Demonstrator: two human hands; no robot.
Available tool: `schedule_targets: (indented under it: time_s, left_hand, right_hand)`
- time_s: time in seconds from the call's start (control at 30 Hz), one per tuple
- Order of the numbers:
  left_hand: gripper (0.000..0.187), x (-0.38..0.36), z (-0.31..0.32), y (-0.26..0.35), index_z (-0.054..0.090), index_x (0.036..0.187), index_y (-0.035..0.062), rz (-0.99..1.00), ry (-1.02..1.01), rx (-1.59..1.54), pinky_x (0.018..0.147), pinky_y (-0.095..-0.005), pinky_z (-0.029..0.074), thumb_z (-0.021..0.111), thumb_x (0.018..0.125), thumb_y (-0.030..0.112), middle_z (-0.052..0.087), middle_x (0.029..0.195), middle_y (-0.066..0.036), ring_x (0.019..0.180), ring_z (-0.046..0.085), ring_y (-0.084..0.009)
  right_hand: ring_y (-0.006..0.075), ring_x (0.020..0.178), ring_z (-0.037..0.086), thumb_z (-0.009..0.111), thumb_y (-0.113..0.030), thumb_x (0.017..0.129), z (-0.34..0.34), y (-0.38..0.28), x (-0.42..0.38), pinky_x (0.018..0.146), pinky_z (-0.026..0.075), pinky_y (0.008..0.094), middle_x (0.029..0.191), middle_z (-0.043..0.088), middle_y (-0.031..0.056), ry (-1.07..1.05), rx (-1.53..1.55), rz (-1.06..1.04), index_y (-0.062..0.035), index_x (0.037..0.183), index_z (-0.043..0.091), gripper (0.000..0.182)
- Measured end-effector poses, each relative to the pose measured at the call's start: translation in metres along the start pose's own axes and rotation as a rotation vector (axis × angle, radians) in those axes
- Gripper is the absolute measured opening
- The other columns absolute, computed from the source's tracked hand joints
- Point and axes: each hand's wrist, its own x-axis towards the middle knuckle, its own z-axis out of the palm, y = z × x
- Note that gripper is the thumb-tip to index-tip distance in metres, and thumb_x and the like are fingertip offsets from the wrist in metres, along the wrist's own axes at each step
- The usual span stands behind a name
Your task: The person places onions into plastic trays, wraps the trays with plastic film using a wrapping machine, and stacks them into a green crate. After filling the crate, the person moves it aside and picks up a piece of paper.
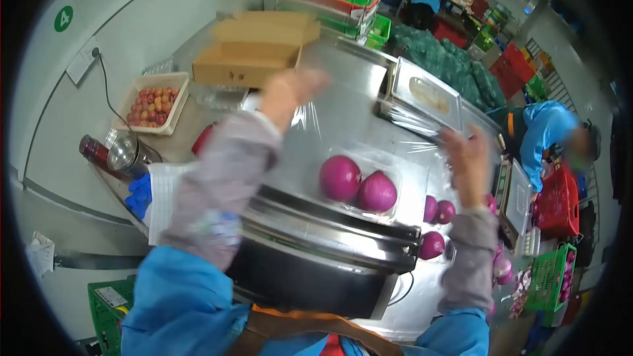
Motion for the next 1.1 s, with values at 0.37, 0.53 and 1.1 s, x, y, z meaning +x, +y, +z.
schedule_targets:
  time_s: [0.37, 0.53, 1.1]
  left_hand:
    - [0.055, -0.049, 0.029, -0.119, 0.055, 0.112, 0.0016, -0.196, -0.390, 0.541, 0.091, -0.0356, 0.035, 0.031, 0.092, 0.047, 0.054, 0.111, -0.015, 0.102, 0.049, -0.0276]
    - [0.080, -0.037, 0.034, -0.073, 0.048, 0.122, 0.0062, -0.902, -0.548, 0.522, 0.085, -0.0396, 0.042, 0.021, 0.082, 0.069, 0.046, 0.125, -0.017, 0.110, 0.047, -0.0309]
    - [0.072, -0.267, 0.018, -0.075, 0.060, 0.060, -0.0051, -0.734, -0.491, 0.928, 0.065, -0.0392, 0.047, 0.040, 0.083, 0.060, 0.057, 0.058, -0.022, 0.061, 0.060, -0.0352]
  right_hand:
    - [0.0140, 0.087, 0.054, 0.047, -0.041, 0.089, 0.016, 0.091, -0.045, 0.073, 0.044, 0.0261, 0.105, 0.058, 0.0108, -0.436, -0.203, 0.761, 0.0008, 0.104, 0.054, 0.046]
    - [0.0233, 0.102, 0.049, 0.036, -0.057, 0.087, 0.024, 0.066, -0.046, 0.088, 0.037, 0.0308, 0.112, 0.054, 0.0133, -0.438, -0.192, 0.994, 0.0026, 0.117, 0.048, 0.068]
    - [0.0131, 0.045, 0.044, 0.050, -0.050, 0.084, 0.025, 0.047, -0.258, 0.043, 0.036, 0.0337, 0.047, 0.049, 0.0057, -0.555, -0.709, 0.973, 0.0063, 0.058, 0.056, 0.063]
